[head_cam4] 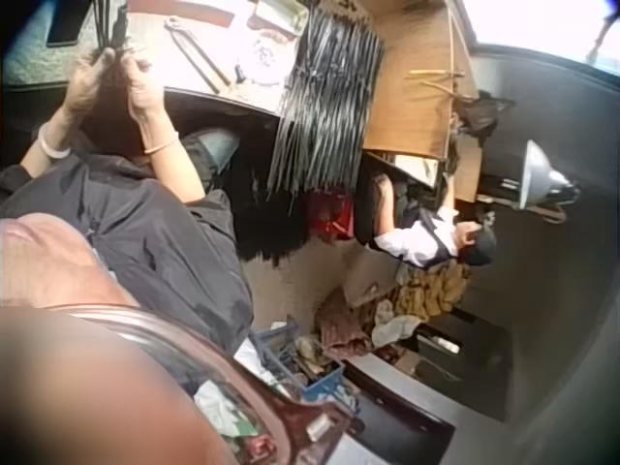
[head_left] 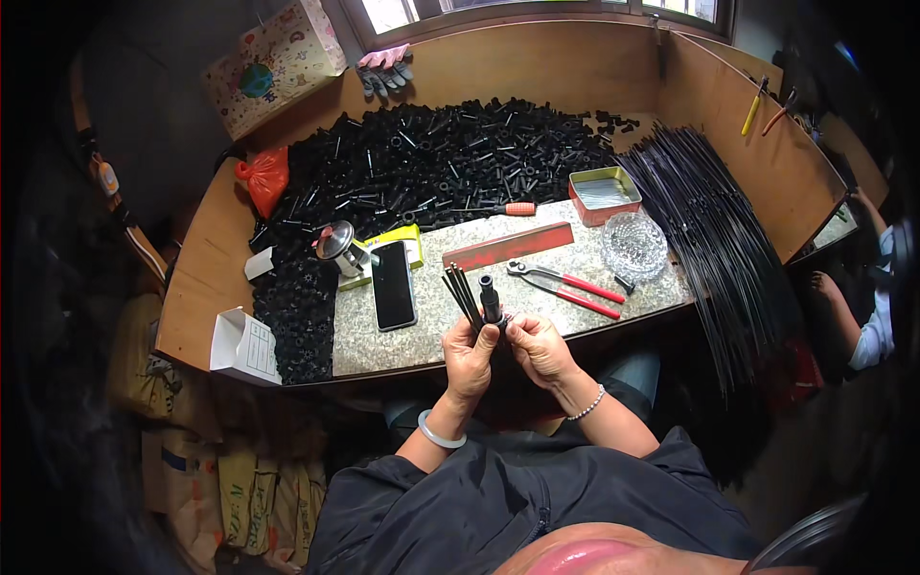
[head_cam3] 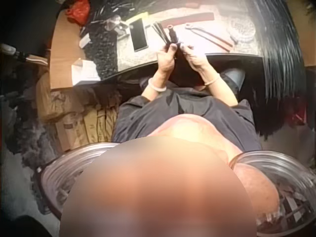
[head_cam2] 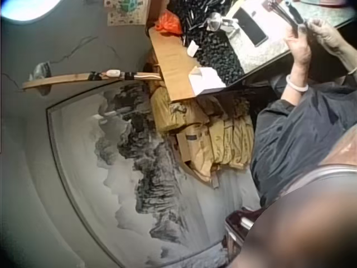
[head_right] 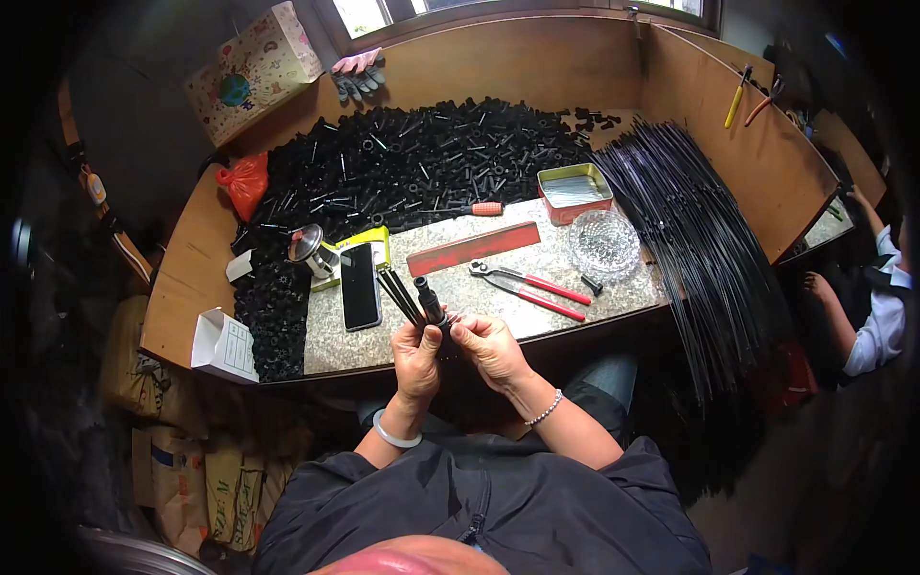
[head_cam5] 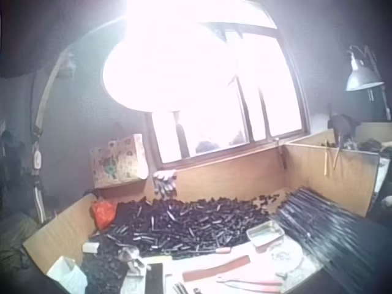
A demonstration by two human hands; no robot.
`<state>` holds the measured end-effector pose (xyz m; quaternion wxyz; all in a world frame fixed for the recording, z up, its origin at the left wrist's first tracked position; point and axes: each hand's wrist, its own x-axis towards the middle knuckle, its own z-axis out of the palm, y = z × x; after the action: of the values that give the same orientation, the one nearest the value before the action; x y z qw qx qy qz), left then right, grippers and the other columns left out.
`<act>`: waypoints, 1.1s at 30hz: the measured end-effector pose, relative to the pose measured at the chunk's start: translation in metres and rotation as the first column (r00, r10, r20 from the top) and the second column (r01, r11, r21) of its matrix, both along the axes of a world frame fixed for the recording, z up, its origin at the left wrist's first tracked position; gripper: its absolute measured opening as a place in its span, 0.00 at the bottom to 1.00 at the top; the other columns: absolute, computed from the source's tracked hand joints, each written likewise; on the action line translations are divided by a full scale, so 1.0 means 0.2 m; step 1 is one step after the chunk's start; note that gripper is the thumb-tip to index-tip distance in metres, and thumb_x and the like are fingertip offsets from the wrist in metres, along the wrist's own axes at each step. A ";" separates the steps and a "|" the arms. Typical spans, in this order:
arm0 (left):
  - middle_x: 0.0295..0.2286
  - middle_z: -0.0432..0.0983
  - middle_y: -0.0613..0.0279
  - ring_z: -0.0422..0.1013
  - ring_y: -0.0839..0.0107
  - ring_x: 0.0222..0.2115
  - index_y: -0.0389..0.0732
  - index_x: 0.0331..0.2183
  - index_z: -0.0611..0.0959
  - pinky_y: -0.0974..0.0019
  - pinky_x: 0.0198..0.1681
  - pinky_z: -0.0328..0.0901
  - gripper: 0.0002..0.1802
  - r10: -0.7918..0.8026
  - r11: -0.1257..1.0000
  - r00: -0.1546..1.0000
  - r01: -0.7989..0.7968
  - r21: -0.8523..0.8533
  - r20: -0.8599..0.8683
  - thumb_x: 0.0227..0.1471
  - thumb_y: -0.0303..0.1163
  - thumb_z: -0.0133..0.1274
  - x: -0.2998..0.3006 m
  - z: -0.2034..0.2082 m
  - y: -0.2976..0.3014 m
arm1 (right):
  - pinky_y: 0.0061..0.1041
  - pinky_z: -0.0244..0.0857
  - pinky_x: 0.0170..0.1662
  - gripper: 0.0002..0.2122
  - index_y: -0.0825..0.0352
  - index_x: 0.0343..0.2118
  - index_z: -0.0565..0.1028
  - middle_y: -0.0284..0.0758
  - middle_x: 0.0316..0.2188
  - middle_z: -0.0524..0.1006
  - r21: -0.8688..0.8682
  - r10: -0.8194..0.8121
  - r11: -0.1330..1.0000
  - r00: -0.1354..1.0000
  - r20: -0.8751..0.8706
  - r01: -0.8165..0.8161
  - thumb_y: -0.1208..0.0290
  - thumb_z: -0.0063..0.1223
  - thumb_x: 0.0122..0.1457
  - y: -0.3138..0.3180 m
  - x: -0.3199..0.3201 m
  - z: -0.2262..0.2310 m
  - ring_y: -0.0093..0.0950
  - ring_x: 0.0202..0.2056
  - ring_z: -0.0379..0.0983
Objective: Assembling hair combs by inserting plastic bristles into a handle and trimming them with pliers.
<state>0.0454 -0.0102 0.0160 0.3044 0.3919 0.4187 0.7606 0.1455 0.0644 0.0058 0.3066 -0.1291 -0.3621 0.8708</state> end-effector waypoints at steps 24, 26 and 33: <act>0.28 0.70 0.60 0.71 0.70 0.29 0.27 0.48 0.64 0.61 0.41 0.68 0.40 -0.410 0.911 0.910 0.407 0.063 0.066 0.45 0.50 0.54 -0.11 0.13 0.01 | 0.29 0.64 0.29 0.15 0.71 0.39 0.68 0.44 0.24 0.74 0.838 -0.424 0.523 0.901 0.094 0.158 0.66 0.54 0.53 -0.20 -0.04 -0.14 0.40 0.26 0.72; 0.20 0.71 0.61 0.70 0.73 0.23 0.25 0.43 0.70 0.66 0.33 0.70 0.28 -0.322 0.946 0.940 0.318 -0.056 -0.114 0.46 0.36 0.57 -0.07 0.18 -0.02 | 0.29 0.65 0.34 0.13 0.70 0.40 0.67 0.45 0.31 0.75 0.880 -0.472 0.425 0.881 0.016 0.211 0.71 0.53 0.53 -0.22 -0.04 -0.12 0.38 0.36 0.75; 0.10 0.62 0.70 0.56 0.84 0.08 0.25 0.35 0.77 0.78 0.11 0.51 0.11 0.016 0.998 0.976 -0.028 -0.053 -0.216 0.52 0.24 0.49 0.01 0.25 -0.07 | 0.30 0.61 0.43 0.29 0.69 0.47 0.67 0.39 0.35 0.71 0.939 -0.430 0.324 0.902 0.037 0.115 0.54 0.59 0.46 -0.13 0.07 -0.01 0.32 0.37 0.68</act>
<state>0.0477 -0.0248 0.0653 0.2595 0.4588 0.4745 0.7049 0.1592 0.0386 0.0042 0.4144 -0.1174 -0.7957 0.4259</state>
